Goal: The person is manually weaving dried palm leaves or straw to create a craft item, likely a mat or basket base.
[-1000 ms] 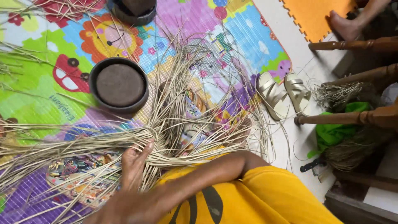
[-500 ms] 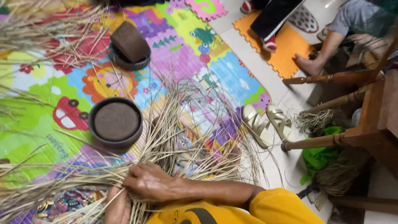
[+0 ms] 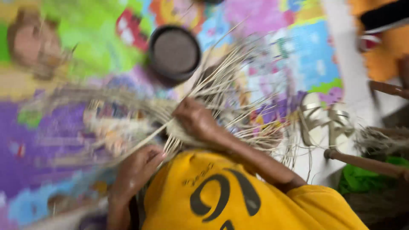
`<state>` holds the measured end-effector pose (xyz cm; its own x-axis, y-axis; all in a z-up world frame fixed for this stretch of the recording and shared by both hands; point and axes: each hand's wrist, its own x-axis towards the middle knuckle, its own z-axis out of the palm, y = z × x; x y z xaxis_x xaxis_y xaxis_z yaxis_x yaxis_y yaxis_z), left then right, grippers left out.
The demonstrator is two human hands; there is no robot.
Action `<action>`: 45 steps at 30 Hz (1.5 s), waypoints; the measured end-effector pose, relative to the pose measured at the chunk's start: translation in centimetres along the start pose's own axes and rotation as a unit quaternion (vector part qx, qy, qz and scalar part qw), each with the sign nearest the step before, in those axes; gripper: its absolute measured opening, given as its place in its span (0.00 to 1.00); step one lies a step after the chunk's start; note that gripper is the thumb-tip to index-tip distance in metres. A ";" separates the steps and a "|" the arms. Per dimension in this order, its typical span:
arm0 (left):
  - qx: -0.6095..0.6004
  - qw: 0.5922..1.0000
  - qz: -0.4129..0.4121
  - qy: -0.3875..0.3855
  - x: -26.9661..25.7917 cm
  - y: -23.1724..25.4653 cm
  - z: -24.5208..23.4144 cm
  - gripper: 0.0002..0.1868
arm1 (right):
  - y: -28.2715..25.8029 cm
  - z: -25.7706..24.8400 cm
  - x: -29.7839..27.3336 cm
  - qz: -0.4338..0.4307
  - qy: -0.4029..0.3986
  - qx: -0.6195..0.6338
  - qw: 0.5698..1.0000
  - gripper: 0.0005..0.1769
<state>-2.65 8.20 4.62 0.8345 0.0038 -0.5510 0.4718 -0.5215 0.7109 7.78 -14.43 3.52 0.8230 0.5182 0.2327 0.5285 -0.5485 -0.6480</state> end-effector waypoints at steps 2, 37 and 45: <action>-0.114 0.982 0.071 -0.134 -3.1 4.3 -3.0 0.10 | -0.1 -1.2 0.4 0.017 -0.021 0.016 1.000 0.06; -0.336 0.941 0.028 0.021 5.5 0.2 4.0 0.09 | 8.1 0.3 3.8 -0.064 -0.272 -0.011 0.960 0.05; -0.453 0.891 -0.012 -0.021 5.8 -0.5 5.6 0.12 | 1.9 -2.4 -0.6 -0.048 -0.154 -0.042 0.986 0.15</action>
<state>0.35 3.64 -1.35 0.8185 -0.0357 -0.5733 0.5413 0.3822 0.7489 8.77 -17.34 3.87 0.6737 0.7373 0.0502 0.6265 -0.5339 -0.5679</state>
